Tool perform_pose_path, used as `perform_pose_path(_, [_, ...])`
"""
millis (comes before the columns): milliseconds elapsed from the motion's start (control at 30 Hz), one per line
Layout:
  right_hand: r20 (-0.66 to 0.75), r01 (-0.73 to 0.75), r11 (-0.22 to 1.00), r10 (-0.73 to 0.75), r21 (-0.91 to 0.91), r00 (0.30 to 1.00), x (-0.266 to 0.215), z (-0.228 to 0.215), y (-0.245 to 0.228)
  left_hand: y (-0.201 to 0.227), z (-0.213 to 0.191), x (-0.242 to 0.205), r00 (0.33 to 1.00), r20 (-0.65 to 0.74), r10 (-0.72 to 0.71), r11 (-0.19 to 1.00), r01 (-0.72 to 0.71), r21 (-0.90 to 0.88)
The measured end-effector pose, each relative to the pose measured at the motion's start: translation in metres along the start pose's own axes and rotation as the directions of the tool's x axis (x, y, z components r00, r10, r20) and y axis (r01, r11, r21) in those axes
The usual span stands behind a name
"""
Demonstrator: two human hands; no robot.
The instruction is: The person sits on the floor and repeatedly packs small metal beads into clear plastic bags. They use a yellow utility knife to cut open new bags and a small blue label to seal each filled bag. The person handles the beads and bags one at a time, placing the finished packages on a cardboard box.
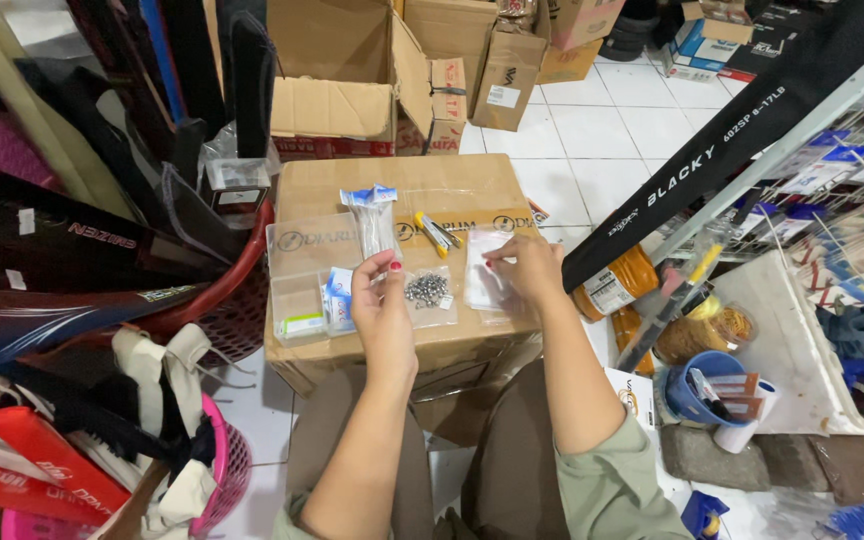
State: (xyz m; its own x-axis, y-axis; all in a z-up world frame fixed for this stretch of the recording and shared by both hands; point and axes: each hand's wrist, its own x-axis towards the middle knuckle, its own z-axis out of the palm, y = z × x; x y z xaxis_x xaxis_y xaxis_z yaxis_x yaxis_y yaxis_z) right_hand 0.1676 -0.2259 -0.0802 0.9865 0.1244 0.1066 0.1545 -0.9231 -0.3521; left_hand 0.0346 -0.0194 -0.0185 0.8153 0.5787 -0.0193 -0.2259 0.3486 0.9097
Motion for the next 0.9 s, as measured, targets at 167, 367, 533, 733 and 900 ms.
perform_pose_path(167, [-0.375, 0.184, 0.959, -0.093, 0.214, 0.922, -0.016, -0.029, -0.013, -0.01, -0.002, 0.008, 0.996, 0.085, -0.036, 0.998, 0.032, 0.045])
perform_pose_path(367, [-0.504, 0.554, 0.64, -0.286, 0.533, 0.815, -0.046, -0.029, -0.051, -0.001, -0.01, 0.014, 0.916, 0.364, -0.167, 0.959, 0.065, 0.274])
perform_pose_path(533, [-0.528, 0.645, 0.552, -0.381, 0.528, 0.759, -0.07, -0.02, -0.087, -0.005, -0.019, 0.015, 0.849, 0.51, -0.137, 0.952, -0.03, 0.304])
perform_pose_path(733, [-0.6, 0.677, 0.396, -0.315, 0.621, 0.735, -0.078, -0.009, -0.115, 0.015, -0.019, 0.012, 0.904, 0.422, 0.062, 0.987, -0.119, 0.11])
perform_pose_path(900, [-0.596, 0.628, 0.166, -0.206, 0.761, 0.776, -0.074, 0.009, -0.115, 0.016, -0.027, 0.017, 0.958, 0.283, 0.034, 0.999, -0.03, -0.017])
